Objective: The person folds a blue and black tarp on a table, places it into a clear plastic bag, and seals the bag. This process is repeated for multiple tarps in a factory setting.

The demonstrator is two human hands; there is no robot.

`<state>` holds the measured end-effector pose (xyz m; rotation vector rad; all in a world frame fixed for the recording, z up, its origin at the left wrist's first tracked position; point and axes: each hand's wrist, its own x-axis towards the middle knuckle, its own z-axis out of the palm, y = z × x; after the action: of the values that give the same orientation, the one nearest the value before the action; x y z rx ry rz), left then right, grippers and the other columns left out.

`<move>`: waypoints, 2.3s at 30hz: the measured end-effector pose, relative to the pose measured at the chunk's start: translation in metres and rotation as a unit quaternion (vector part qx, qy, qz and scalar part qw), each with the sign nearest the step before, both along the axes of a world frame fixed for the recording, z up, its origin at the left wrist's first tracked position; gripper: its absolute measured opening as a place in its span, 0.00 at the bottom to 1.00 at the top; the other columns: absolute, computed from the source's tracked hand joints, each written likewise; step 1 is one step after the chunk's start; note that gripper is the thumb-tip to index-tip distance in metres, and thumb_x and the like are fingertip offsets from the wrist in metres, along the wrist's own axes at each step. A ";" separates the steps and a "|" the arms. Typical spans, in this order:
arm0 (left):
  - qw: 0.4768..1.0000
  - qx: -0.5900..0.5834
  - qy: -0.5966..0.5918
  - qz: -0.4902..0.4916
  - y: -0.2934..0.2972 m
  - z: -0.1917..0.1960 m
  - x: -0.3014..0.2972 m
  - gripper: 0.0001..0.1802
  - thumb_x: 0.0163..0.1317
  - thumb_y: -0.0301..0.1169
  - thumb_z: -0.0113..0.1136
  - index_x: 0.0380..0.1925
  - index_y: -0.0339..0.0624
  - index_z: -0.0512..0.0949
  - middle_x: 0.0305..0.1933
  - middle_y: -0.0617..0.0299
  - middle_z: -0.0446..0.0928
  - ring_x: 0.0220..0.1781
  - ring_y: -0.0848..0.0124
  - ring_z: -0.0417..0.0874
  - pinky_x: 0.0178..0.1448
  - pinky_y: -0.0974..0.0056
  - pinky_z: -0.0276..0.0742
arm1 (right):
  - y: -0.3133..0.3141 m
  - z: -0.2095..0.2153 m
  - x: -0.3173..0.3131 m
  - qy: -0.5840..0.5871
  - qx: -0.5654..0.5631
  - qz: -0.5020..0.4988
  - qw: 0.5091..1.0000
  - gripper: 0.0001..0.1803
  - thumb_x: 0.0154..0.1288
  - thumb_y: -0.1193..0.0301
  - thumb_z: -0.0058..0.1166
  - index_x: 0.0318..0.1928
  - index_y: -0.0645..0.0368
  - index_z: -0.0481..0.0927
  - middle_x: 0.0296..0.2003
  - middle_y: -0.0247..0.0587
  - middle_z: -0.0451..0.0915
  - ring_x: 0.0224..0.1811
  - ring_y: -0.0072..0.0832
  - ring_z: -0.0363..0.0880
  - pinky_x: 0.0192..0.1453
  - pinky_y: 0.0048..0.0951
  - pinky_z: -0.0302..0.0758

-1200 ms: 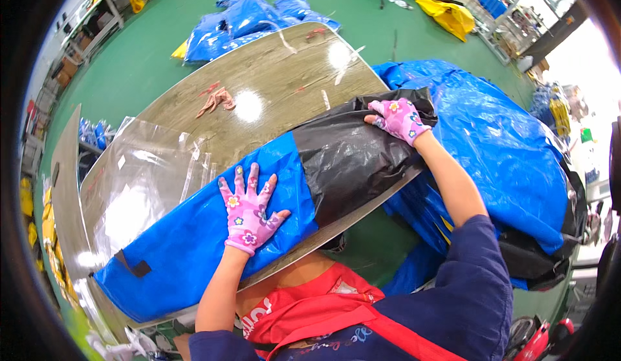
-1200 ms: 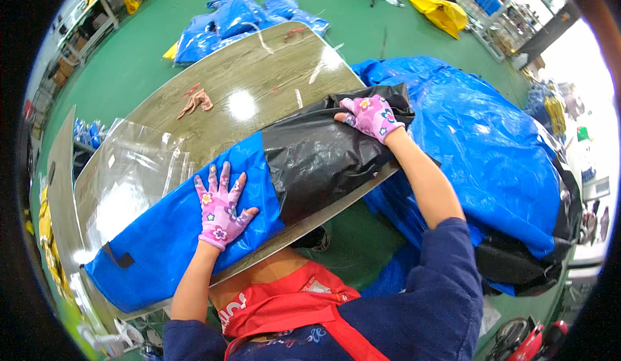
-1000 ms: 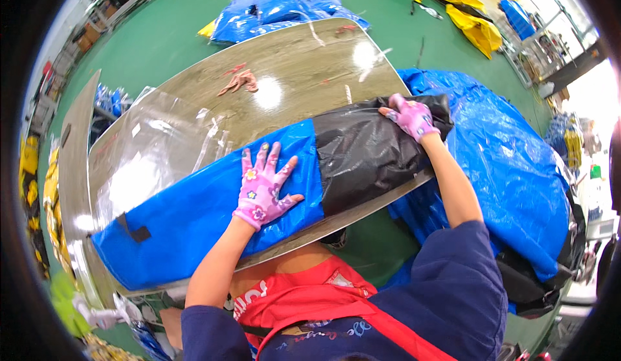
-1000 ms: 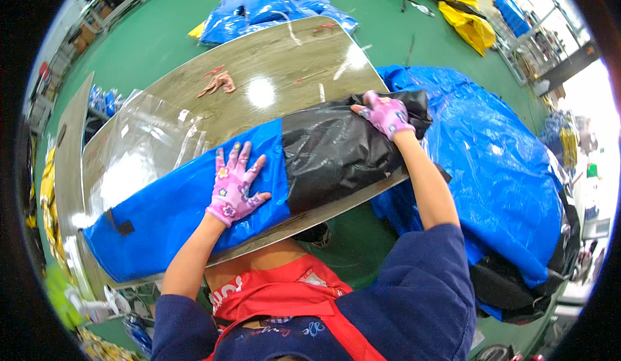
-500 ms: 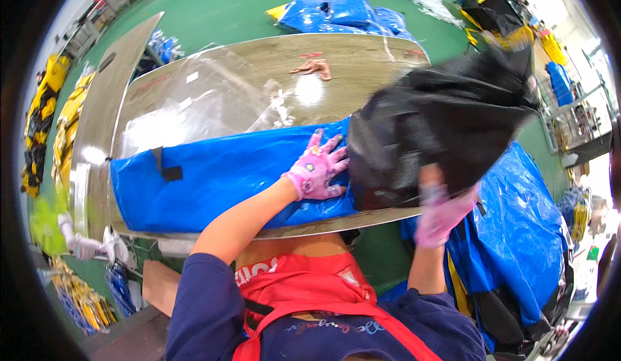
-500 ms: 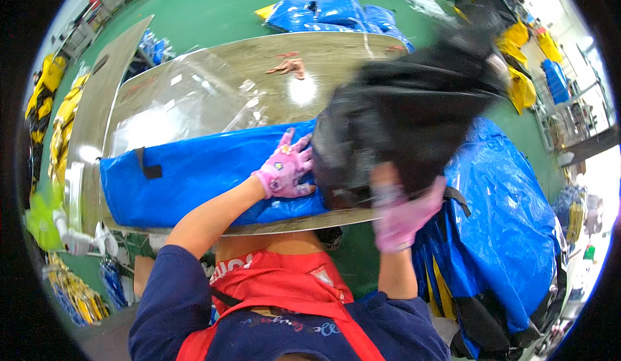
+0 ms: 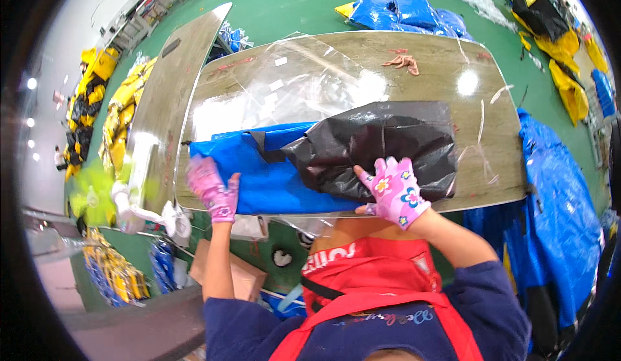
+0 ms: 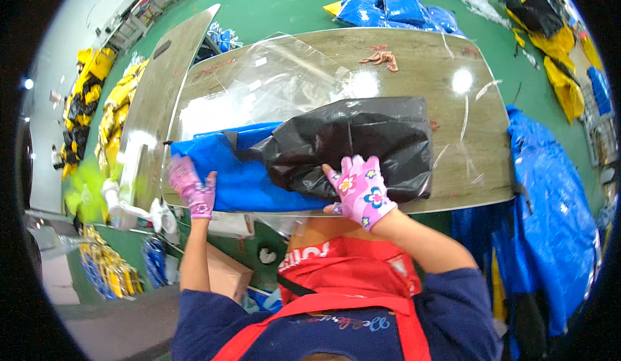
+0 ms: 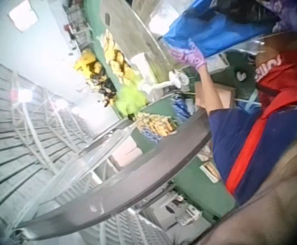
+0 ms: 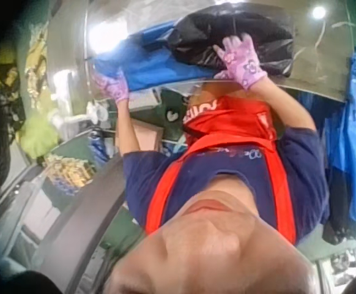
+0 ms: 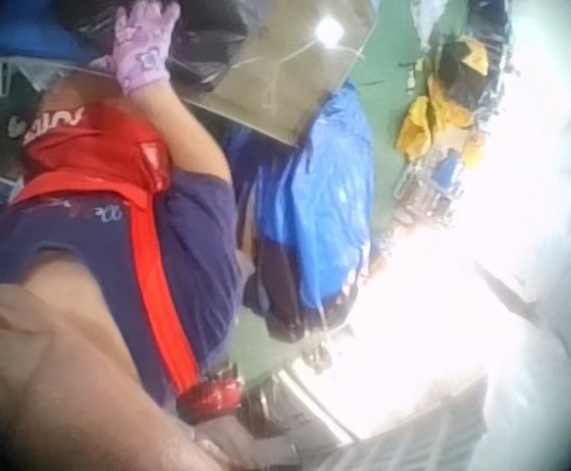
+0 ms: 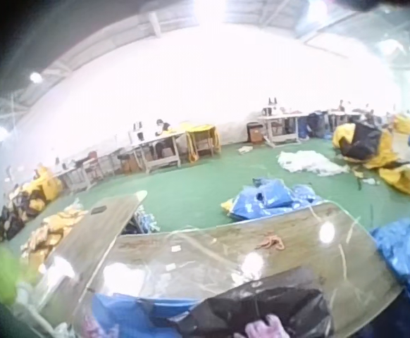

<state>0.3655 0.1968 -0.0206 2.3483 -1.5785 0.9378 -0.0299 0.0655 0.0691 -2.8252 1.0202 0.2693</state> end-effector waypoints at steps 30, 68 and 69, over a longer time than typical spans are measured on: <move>0.562 0.205 0.703 -0.385 -0.204 0.054 -0.380 0.28 0.62 0.37 0.57 0.60 0.35 0.65 0.38 0.57 0.77 0.32 0.67 0.78 0.39 0.64 0.75 | 0.007 -0.087 0.022 -0.162 -0.077 -0.083 0.980 0.27 0.67 0.61 0.46 0.63 0.61 0.70 0.61 0.52 0.71 0.65 0.43 0.68 0.72 0.47 0.57; 0.807 0.471 0.185 -0.304 -0.227 0.078 -0.344 0.39 0.67 0.56 0.45 0.74 0.54 0.51 0.69 0.41 0.63 0.65 0.44 0.70 0.69 0.53 0.65 | 0.040 -0.067 -0.172 -0.220 -0.156 -0.109 0.957 0.33 0.56 0.55 0.57 0.62 0.49 0.71 0.68 0.46 0.63 0.69 0.39 0.64 0.71 0.56 0.56; 0.775 0.458 0.228 -0.371 -0.221 0.060 -0.329 0.40 0.68 0.55 0.45 0.74 0.50 0.51 0.70 0.41 0.62 0.67 0.46 0.68 0.71 0.55 0.62 | 0.044 -0.088 -0.185 -0.227 -0.268 -0.094 0.932 0.27 0.58 0.61 0.55 0.60 0.46 0.73 0.64 0.44 0.69 0.64 0.37 0.70 0.69 0.53 0.61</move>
<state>0.0366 -0.0239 0.0398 1.7026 -2.6993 -0.6784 -0.2148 0.1097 -0.0188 -2.9569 1.3906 -0.7608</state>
